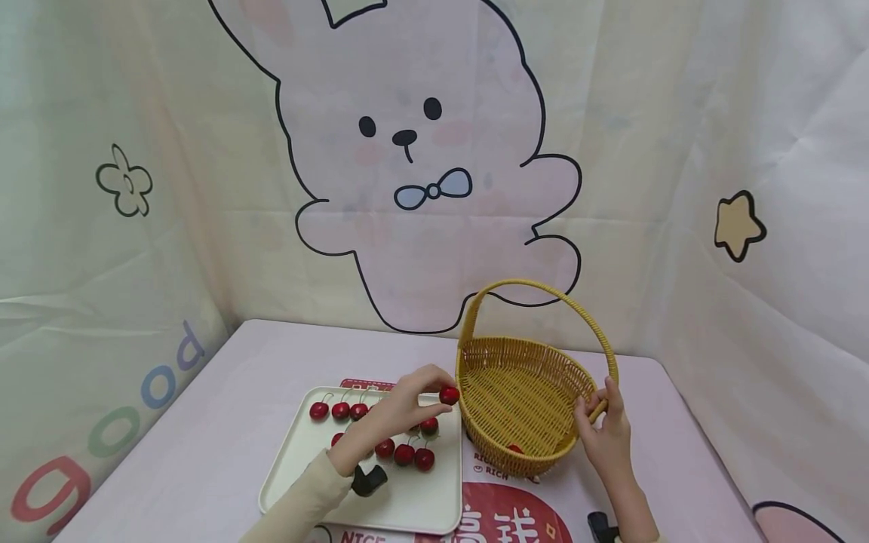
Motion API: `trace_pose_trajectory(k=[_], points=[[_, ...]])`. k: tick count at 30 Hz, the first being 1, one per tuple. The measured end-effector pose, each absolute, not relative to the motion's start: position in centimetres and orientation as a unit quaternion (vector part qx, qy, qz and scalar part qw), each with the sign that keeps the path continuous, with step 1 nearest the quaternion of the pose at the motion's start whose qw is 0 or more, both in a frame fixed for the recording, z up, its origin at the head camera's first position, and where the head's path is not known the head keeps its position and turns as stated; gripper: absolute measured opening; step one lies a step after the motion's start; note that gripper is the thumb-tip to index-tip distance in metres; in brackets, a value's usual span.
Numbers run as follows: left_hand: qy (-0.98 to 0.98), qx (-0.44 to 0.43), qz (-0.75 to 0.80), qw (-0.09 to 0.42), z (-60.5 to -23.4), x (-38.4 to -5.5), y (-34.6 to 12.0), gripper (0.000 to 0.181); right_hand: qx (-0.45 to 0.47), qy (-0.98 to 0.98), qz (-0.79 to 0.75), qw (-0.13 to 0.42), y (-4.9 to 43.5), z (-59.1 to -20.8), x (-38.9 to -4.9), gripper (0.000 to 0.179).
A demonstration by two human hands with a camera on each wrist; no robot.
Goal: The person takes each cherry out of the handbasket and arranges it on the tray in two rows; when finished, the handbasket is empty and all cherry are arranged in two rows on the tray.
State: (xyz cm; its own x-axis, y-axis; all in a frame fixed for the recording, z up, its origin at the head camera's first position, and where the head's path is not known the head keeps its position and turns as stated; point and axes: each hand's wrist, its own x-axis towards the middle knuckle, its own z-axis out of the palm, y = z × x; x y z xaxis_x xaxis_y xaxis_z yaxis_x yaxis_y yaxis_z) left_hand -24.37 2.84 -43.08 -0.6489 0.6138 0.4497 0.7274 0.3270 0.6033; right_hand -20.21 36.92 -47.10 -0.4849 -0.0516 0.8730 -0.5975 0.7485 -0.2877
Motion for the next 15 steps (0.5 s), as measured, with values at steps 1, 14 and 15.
trace_pose_trajectory(k=[1, 14, 15], points=[[-0.812, -0.414, -0.405, 0.078, -43.1, -24.3, 2.4, 0.03, 0.202, -0.809, 0.294, 0.467, 36.9, -47.1, -20.2, 0.059], [-0.829, -0.397, -0.381, 0.103, -43.4, -24.3, -3.5, 0.03, 0.203, -0.807, 0.3, 0.466, 36.9, -47.2, -20.3, 0.059], [-0.831, -0.392, -0.381, 0.1, -43.4, -24.2, -3.9, 0.03, 0.204, -0.807, 0.3, 0.466, 37.0, -47.2, -20.3, 0.059]])
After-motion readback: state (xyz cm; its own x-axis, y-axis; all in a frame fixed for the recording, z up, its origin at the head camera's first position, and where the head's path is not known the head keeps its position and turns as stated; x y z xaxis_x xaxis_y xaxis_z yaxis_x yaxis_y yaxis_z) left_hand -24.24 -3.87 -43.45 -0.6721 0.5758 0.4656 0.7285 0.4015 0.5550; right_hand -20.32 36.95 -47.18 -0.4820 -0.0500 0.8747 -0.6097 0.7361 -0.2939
